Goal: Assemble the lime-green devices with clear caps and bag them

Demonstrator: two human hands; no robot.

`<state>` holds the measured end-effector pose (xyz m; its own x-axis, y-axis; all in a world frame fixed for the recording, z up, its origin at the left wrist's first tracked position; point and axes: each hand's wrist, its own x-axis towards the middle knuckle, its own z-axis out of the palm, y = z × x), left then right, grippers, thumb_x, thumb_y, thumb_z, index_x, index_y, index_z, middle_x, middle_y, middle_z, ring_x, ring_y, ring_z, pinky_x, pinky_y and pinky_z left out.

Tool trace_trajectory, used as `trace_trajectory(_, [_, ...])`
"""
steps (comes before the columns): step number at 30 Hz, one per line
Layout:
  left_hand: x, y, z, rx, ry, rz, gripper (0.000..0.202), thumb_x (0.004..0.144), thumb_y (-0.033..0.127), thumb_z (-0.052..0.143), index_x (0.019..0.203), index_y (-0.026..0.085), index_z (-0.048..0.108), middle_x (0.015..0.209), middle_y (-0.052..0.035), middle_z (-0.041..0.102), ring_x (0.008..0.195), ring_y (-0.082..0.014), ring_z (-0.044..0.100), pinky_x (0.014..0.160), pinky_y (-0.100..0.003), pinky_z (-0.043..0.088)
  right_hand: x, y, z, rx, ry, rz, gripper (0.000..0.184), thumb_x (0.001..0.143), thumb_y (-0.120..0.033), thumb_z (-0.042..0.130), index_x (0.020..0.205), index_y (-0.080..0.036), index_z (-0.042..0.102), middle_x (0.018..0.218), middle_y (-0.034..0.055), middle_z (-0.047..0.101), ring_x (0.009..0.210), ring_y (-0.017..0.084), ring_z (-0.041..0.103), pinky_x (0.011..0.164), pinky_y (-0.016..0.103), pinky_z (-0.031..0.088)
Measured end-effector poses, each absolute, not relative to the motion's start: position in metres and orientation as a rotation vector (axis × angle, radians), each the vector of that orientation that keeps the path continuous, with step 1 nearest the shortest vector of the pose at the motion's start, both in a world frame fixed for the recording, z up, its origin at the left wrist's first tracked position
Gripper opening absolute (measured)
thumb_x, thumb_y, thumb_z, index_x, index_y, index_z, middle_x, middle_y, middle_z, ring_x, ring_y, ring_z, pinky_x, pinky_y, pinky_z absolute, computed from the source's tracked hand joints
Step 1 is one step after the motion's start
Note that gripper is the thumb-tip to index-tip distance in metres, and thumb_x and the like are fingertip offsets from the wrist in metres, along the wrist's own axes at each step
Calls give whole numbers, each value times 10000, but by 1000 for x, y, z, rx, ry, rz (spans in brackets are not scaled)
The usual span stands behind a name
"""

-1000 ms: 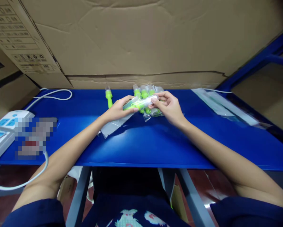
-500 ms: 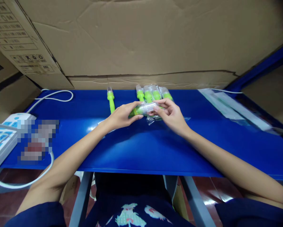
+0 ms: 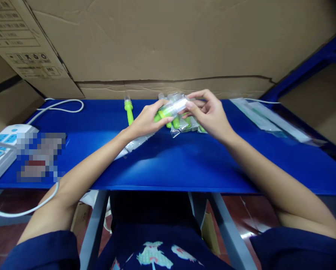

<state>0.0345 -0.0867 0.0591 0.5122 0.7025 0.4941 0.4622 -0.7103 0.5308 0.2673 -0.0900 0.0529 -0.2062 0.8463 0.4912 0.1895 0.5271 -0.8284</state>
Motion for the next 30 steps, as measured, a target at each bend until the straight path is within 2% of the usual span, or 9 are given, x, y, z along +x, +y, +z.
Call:
trace_trajectory(4, [48, -80, 65, 2391, 937, 1053, 520, 917, 450, 639, 1315, 117, 613, 1183, -106, 747, 1021, -251, 693, 900, -345, 522, 277, -88, 63, -893, -1742, 701, 434, 908, -625, 739, 1131, -277, 604, 1084, 80, 746, 1115, 272, 741, 853, 426, 673])
trace_trajectory(9, [60, -70, 72, 2413, 906, 1016, 507, 916, 443, 645, 1294, 105, 643, 1173, -117, 756, 1018, -268, 693, 924, -379, 525, 283, -95, 70, -976, -1679, 595, 345, 944, -551, 718, 1129, -263, 676, 1125, 77, 743, 1106, 264, 730, 866, 433, 665])
trace_trajectory(14, [65, -64, 80, 2394, 887, 1010, 450, 912, 382, 659, 1265, 104, 675, 1183, -116, 757, 1035, -274, 691, 972, -412, 530, 282, -93, 77, -1037, -1658, 531, 290, 950, -506, 706, 1088, -254, 748, 1115, 74, 758, 1077, 264, 725, 913, 465, 644])
trace_trajectory(18, [65, -58, 87, 2365, 871, 1035, 398, 912, 361, 664, 1220, 110, 689, 1175, -117, 753, 1053, -270, 687, 1006, -417, 520, 273, -85, 83, -1043, -1676, 557, 229, 938, -440, 724, 1036, -236, 757, 1031, 74, 764, 1046, 265, 730, 956, 491, 622])
trace_trajectory(24, [52, -39, 91, 2325, 895, 1097, 354, 906, 423, 679, 1110, 133, 683, 1077, -100, 752, 1076, -278, 676, 1021, -425, 523, 247, -68, 92, -1034, -1742, 613, 115, 899, -312, 735, 927, -202, 753, 922, 81, 756, 965, 266, 740, 990, 515, 605])
trace_trajectory(30, [35, -36, 88, 2187, 917, 1135, 466, 869, 531, 728, 1101, 134, 654, 1124, -119, 745, 1147, -295, 677, 1029, -440, 533, 227, -57, 97, -1010, -1787, 672, 108, 906, -297, 720, 894, -190, 719, 899, 82, 734, 944, 251, 725, 989, 505, 608])
